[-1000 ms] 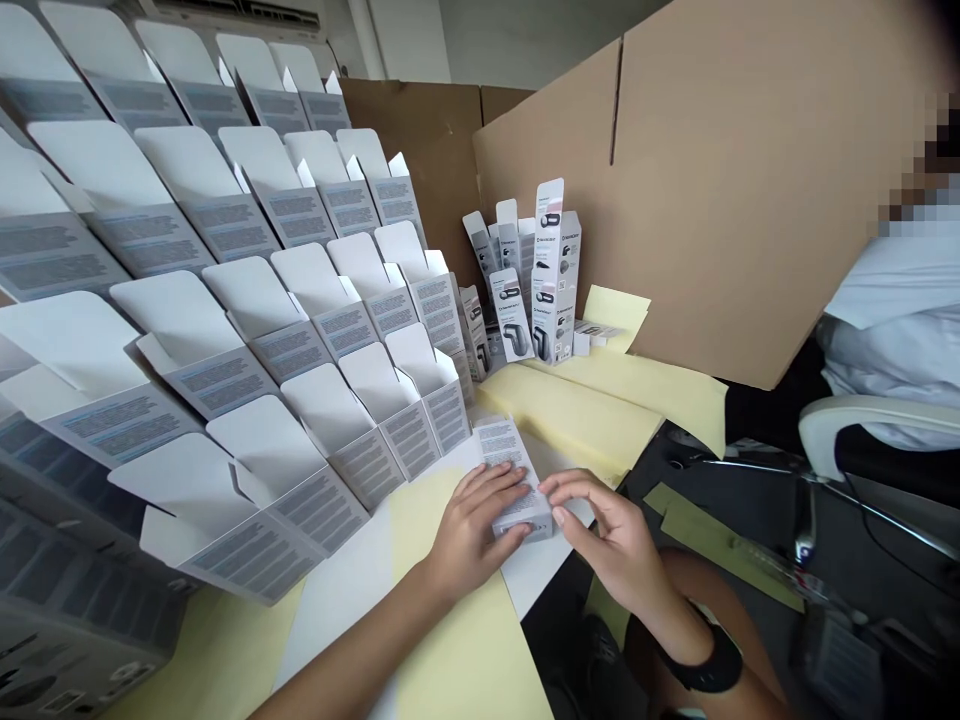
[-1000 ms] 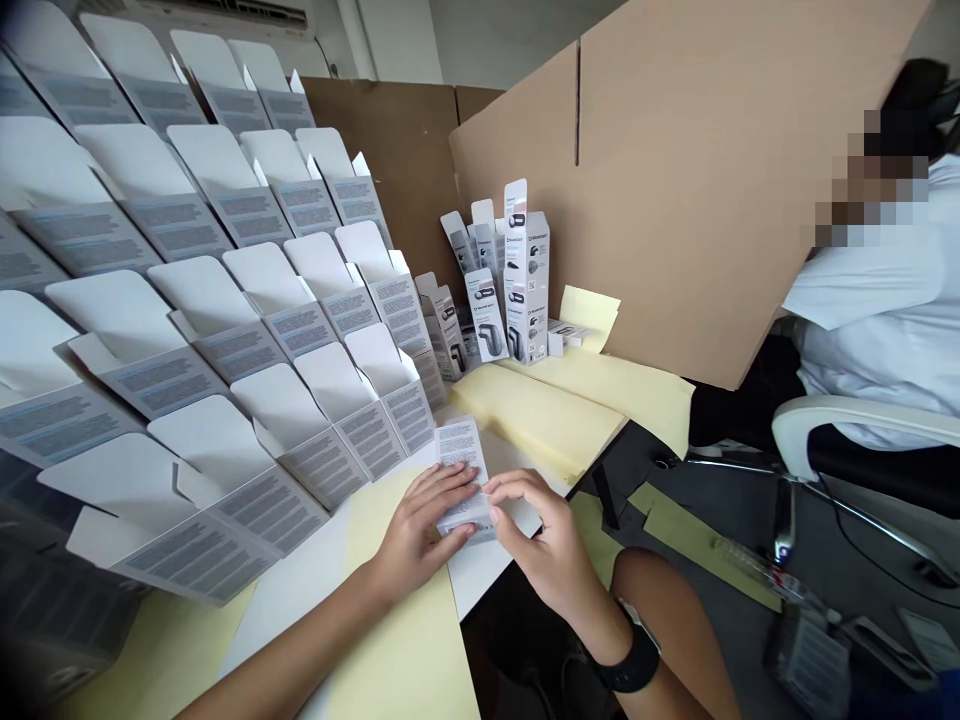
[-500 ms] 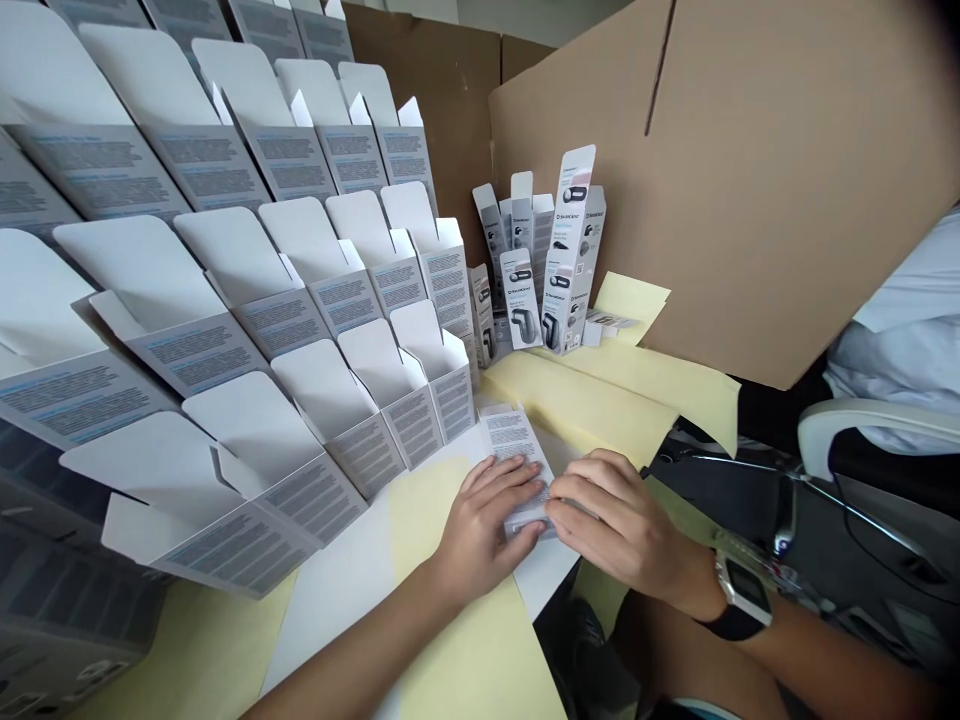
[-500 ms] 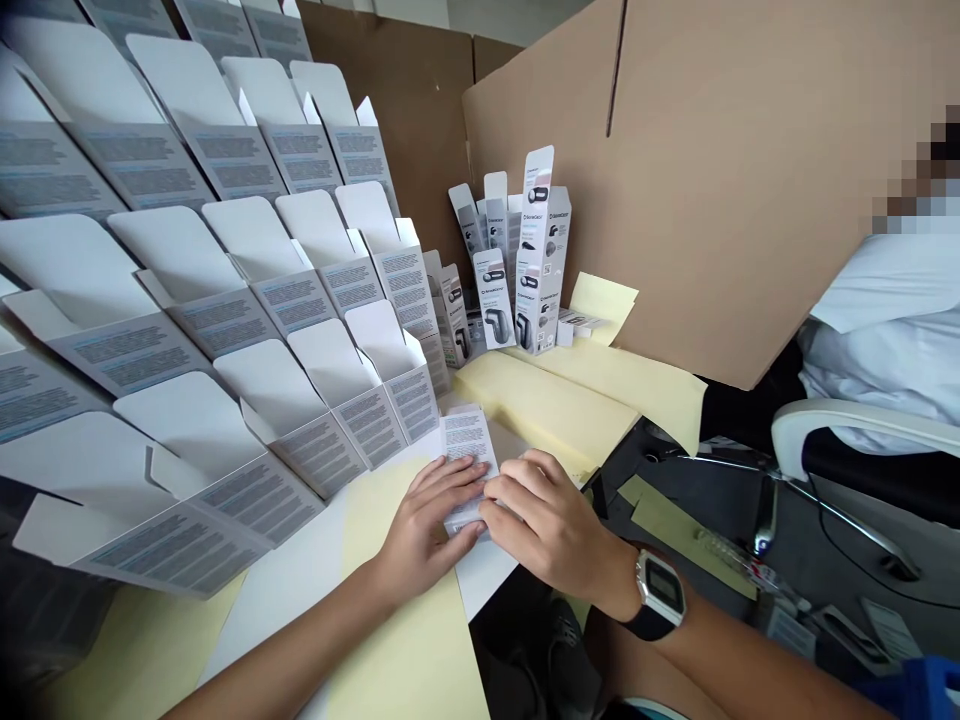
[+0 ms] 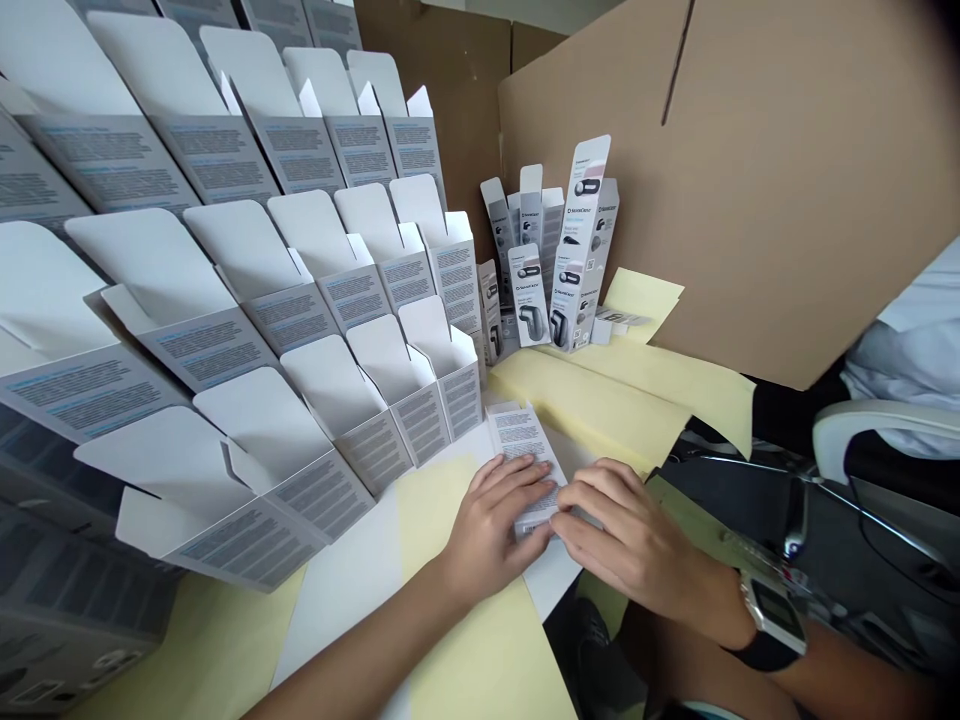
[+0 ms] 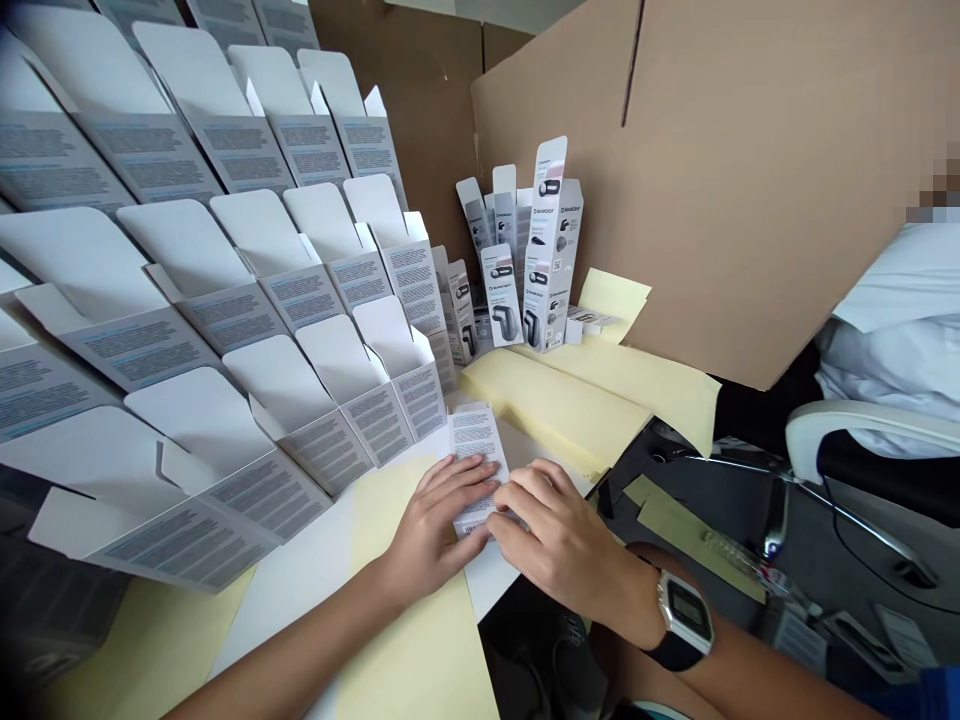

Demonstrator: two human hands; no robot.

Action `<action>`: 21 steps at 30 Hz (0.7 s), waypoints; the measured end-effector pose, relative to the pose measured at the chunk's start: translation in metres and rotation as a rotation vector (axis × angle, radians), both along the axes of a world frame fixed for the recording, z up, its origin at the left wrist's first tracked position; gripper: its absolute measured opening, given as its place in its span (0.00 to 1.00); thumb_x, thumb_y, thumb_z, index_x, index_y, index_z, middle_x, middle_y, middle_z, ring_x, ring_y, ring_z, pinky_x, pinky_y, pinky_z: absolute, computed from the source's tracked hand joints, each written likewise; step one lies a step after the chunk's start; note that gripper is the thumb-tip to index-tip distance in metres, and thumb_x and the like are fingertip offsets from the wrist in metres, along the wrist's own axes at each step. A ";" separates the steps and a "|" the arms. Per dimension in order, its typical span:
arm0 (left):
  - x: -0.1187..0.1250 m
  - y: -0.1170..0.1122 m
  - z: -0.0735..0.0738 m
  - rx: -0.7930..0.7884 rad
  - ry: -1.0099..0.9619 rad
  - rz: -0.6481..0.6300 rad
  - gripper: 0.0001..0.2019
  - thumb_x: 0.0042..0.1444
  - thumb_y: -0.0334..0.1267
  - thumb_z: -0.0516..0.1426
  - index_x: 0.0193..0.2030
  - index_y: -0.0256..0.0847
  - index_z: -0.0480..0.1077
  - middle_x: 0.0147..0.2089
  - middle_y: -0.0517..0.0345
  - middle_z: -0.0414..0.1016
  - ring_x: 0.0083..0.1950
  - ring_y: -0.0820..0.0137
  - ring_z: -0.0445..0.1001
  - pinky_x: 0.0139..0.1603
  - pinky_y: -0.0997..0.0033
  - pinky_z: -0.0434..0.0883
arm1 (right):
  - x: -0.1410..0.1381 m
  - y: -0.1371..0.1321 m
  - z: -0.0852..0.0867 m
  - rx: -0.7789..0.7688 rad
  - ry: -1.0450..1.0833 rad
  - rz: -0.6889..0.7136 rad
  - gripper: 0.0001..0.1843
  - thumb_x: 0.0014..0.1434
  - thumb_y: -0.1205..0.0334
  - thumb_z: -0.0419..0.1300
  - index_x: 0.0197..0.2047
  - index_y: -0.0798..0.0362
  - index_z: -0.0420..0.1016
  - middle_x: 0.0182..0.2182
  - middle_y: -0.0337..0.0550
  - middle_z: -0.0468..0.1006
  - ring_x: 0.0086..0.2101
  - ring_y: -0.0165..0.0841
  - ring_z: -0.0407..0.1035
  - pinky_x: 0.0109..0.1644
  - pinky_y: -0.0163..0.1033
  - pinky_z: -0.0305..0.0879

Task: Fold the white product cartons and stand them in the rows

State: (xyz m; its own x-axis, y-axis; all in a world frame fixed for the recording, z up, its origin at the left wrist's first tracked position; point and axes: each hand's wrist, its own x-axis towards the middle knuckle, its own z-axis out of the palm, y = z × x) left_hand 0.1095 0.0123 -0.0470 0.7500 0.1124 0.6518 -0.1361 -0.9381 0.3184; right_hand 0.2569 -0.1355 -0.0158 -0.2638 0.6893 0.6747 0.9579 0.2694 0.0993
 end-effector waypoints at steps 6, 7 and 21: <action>-0.002 0.002 0.000 0.057 0.030 -0.011 0.25 0.60 0.42 0.62 0.62 0.42 0.68 0.63 0.50 0.74 0.68 0.58 0.70 0.71 0.50 0.63 | 0.006 -0.004 0.006 -0.173 0.233 0.071 0.03 0.61 0.68 0.63 0.40 0.54 0.75 0.39 0.46 0.73 0.44 0.39 0.64 0.50 0.47 0.63; -0.002 0.002 0.000 0.059 0.031 -0.013 0.25 0.59 0.42 0.63 0.63 0.42 0.67 0.63 0.50 0.74 0.68 0.58 0.70 0.71 0.50 0.63 | 0.007 -0.004 0.007 -0.192 0.281 0.080 0.03 0.62 0.66 0.64 0.41 0.53 0.75 0.40 0.46 0.73 0.44 0.40 0.65 0.50 0.47 0.63; -0.004 0.002 0.004 0.029 0.067 -0.033 0.18 0.66 0.42 0.59 0.60 0.42 0.70 0.64 0.50 0.74 0.68 0.59 0.70 0.71 0.50 0.63 | -0.003 0.013 -0.007 -0.134 0.445 0.078 0.08 0.67 0.69 0.60 0.34 0.53 0.73 0.34 0.42 0.70 0.39 0.35 0.63 0.43 0.42 0.63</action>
State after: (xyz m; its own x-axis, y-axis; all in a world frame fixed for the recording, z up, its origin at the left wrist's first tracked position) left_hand 0.1058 0.0146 -0.0434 0.7949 0.0688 0.6028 -0.1462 -0.9425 0.3004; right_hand 0.2535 -0.1220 -0.0228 -0.0235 0.7675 0.6406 0.8758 0.3248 -0.3570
